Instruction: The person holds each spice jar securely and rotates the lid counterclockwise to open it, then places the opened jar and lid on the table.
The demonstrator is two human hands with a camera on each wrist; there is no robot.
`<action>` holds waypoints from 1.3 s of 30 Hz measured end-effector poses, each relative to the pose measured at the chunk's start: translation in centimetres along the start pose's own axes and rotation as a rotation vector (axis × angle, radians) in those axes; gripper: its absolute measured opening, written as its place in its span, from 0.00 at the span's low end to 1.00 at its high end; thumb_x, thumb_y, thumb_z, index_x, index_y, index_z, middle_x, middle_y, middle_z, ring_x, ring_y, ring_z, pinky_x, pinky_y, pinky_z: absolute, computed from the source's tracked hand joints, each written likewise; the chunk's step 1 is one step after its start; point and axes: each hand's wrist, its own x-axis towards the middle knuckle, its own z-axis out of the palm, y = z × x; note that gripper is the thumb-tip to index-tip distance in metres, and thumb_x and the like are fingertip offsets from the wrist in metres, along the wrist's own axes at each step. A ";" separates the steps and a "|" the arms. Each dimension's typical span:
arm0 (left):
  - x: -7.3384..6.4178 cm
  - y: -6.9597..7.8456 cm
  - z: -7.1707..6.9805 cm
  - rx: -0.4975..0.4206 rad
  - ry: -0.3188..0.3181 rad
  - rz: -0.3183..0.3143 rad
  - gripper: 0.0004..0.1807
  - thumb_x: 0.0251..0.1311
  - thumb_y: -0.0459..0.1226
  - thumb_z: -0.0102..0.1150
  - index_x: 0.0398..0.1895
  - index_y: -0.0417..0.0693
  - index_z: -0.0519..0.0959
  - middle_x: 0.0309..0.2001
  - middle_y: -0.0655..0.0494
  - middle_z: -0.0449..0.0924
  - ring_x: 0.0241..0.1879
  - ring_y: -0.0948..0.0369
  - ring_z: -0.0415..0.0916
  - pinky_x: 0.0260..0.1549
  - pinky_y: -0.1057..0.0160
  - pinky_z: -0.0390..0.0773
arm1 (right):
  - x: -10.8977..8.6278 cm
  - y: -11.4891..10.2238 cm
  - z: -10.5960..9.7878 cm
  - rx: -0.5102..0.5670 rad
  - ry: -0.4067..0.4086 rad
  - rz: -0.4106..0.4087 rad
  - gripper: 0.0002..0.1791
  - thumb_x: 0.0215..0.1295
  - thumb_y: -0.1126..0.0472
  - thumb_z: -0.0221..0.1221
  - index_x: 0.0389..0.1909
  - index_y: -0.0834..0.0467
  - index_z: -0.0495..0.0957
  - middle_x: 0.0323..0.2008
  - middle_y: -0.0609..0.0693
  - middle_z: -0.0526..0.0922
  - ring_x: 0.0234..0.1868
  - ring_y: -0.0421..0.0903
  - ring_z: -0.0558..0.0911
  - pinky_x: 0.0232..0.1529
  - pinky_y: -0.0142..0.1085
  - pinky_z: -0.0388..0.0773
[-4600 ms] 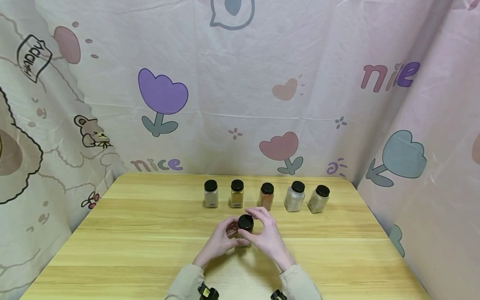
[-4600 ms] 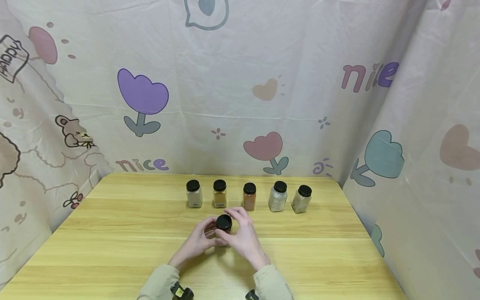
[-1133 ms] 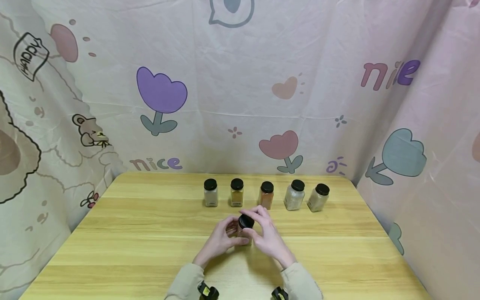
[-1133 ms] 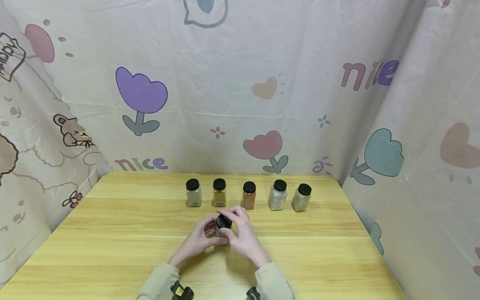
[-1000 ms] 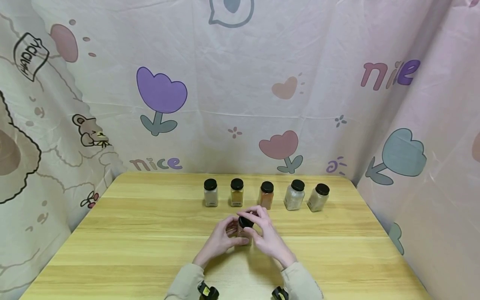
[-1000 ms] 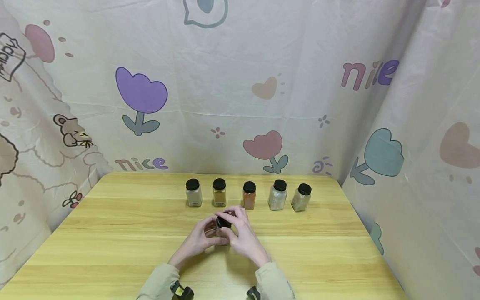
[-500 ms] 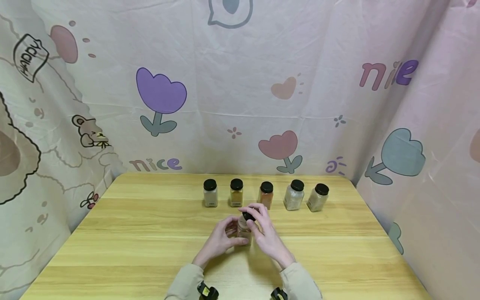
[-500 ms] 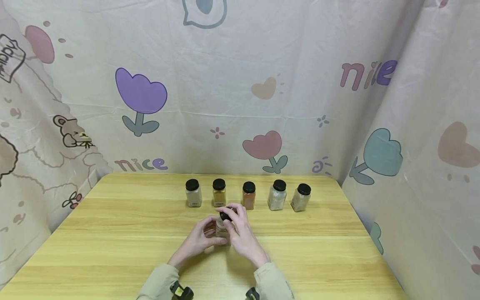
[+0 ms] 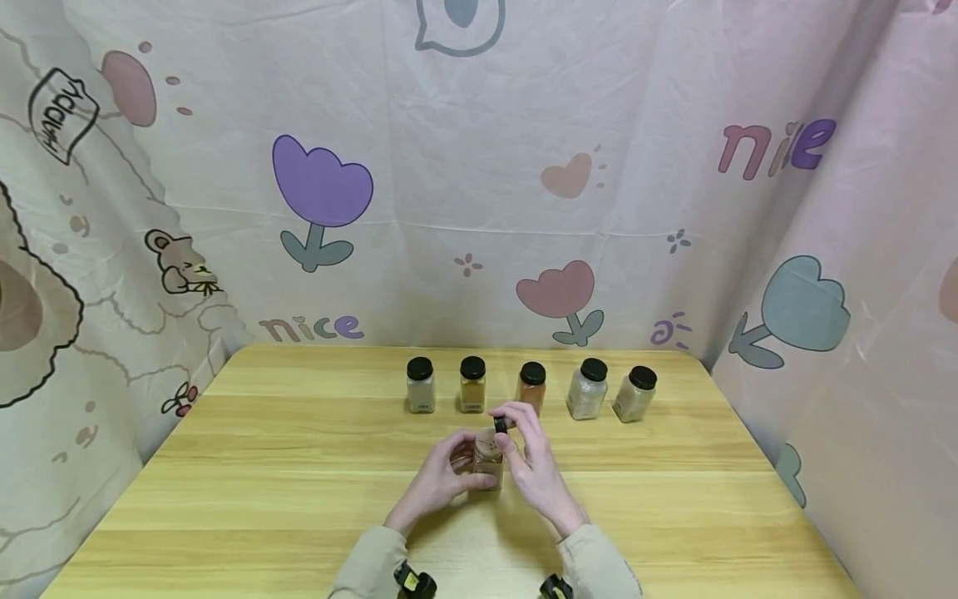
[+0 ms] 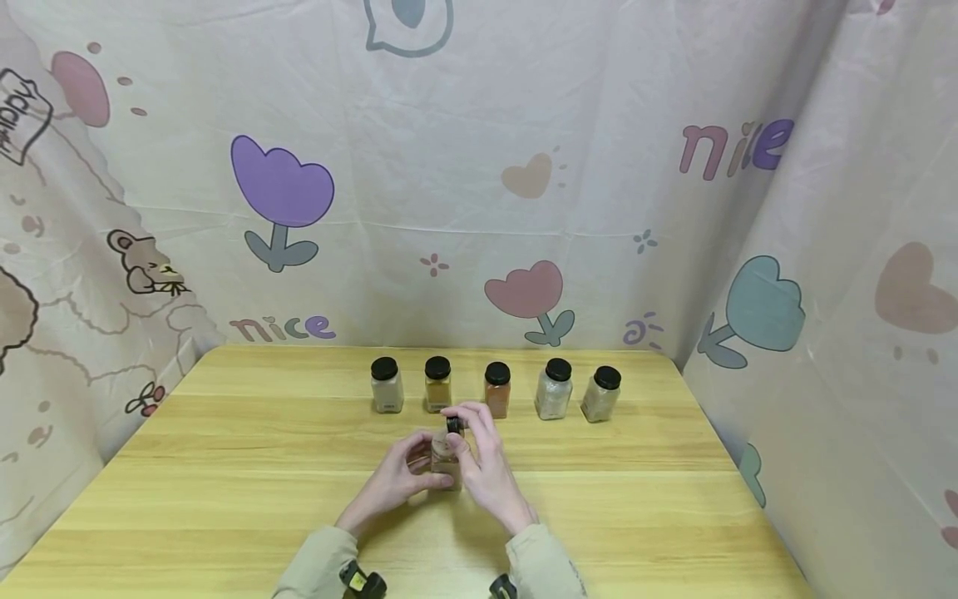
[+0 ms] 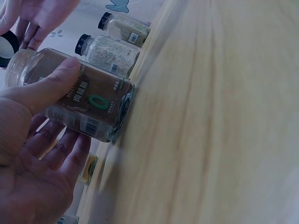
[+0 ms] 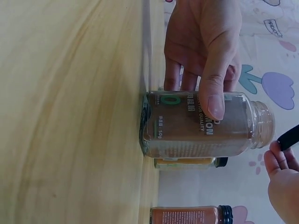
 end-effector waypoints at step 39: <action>-0.4 -0.8 -4.6 0.060 0.073 -0.005 0.31 0.53 0.32 0.74 0.60 0.33 0.73 0.58 0.34 0.79 0.60 0.41 0.78 0.66 0.52 0.77 | 0.2 0.0 0.8 0.303 -0.021 0.156 0.20 0.55 0.74 0.69 0.44 0.70 0.71 0.50 0.67 0.78 0.53 0.38 0.82 0.61 0.29 0.81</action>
